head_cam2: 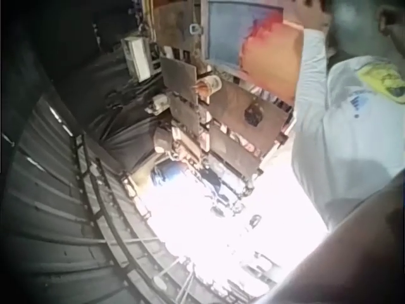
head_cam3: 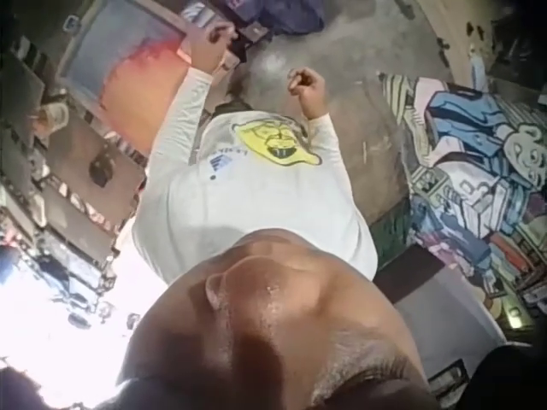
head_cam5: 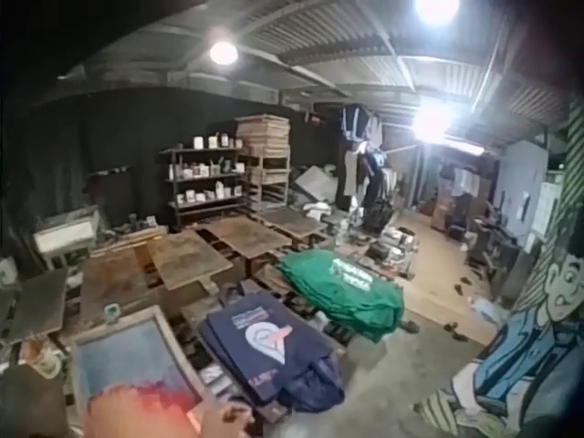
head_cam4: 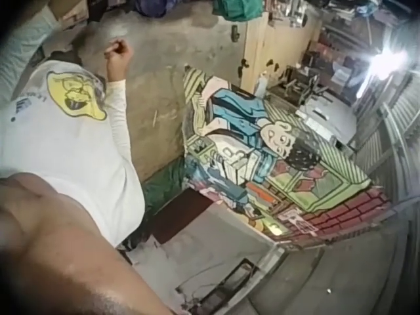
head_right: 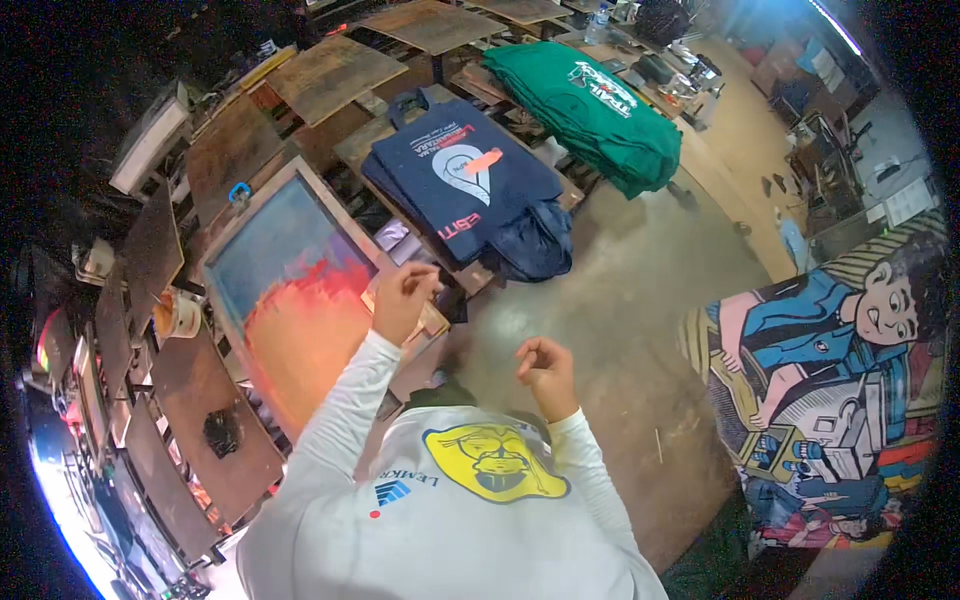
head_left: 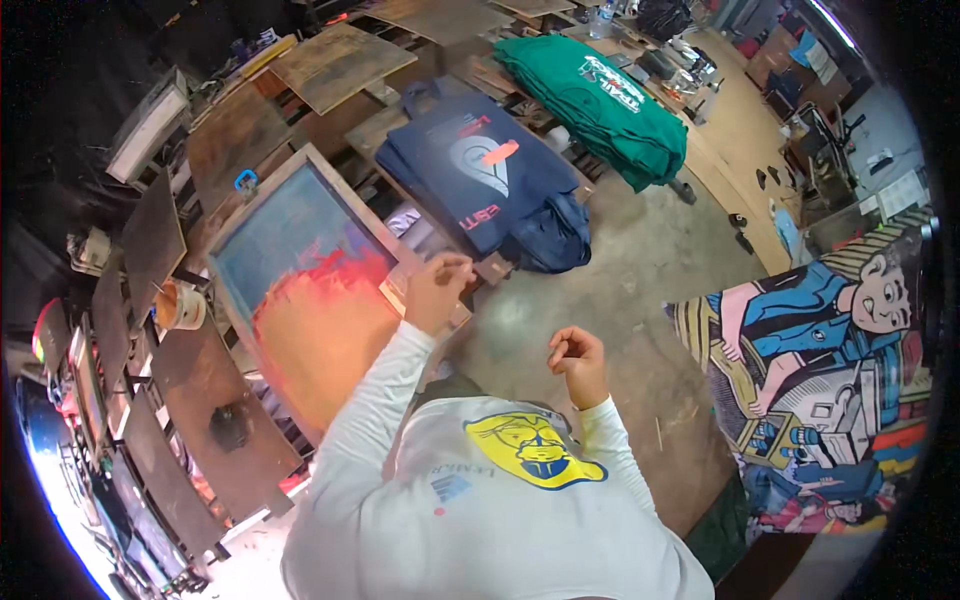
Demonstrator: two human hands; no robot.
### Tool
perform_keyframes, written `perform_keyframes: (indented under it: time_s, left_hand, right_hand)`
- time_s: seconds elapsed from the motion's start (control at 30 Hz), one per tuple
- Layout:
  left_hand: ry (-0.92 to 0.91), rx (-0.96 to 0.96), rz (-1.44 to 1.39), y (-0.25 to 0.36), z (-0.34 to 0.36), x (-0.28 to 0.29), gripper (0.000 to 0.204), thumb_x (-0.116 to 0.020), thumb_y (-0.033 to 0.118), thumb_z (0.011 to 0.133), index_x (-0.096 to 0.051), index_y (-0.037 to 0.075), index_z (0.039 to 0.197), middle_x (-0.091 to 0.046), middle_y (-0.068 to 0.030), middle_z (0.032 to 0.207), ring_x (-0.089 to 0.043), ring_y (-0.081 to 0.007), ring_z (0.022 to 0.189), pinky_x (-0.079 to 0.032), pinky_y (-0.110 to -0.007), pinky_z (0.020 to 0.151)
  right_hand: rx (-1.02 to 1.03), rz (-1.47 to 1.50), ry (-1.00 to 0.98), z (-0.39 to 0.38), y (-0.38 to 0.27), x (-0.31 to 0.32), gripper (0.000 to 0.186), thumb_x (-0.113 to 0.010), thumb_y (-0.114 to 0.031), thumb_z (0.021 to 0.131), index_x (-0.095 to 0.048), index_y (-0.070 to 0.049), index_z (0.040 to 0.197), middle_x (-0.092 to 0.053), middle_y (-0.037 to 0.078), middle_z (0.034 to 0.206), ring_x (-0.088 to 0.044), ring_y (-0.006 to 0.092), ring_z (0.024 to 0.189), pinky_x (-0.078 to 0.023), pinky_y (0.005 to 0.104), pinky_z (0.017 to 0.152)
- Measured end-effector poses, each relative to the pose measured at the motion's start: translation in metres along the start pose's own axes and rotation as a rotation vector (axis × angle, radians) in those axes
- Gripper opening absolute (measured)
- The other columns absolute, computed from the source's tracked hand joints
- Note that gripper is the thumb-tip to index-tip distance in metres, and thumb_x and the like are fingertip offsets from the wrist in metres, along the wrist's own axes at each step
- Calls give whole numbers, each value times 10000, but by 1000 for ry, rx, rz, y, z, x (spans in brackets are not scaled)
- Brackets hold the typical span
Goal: The recorder is performing screen printing on garments, applying ink using a squeegee and then cleaning the equipment.
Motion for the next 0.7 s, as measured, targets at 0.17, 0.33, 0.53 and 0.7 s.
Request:
perform_keyframes:
  time_s: [0.17, 0.33, 0.53, 0.7]
  left_hand:
    - [-109, -648, 900, 13, 121, 42, 202, -657, 179, 847, -701, 55, 1000, -700, -156, 909, -681, -333, 843, -544, -409, 786]
    - [745, -151, 1038, -81, 174, 259, 300, -502, 306, 914, -705, 102, 997, -707, -180, 985, -676, -366, 954, -530, -453, 808]
    - [178, -83, 1183, -18, 200, 136, 298, -547, 318, 873, -693, 116, 1036, -700, -197, 983, -664, -395, 936, -528, -489, 825]
    - [-4, 80, 1363, -46, 152, 79, 225, -699, 264, 782, -690, 57, 868, -699, -191, 898, -661, -392, 869, -529, -467, 776]
  right_hand:
    - [45, -16, -88, 37, -28, -15, 338, -514, 138, 596, -617, 7, 890, -597, 17, 664, -553, 98, 617, -410, 214, 555]
    - [30, -61, -325, 70, -45, -27, 268, -544, 98, 660, -638, -9, 887, -593, 2, 688, -545, 71, 662, -417, 217, 628]
    - [-141, 5, -460, 125, -35, -14, 249, -522, 98, 731, -643, 1, 925, -625, 7, 725, -546, 67, 661, -416, 208, 627]
    - [-74, -30, -651, 168, -54, -3, 256, -493, 110, 760, -643, 6, 939, -630, 21, 732, -553, 68, 662, -413, 201, 617]
Point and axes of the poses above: each hand's wrist, its own z-axis towards the middle knuckle, its own x-axis out of the back of the hand, y = z × x, the point moved 3 cm from there along z, towards the middle knuckle
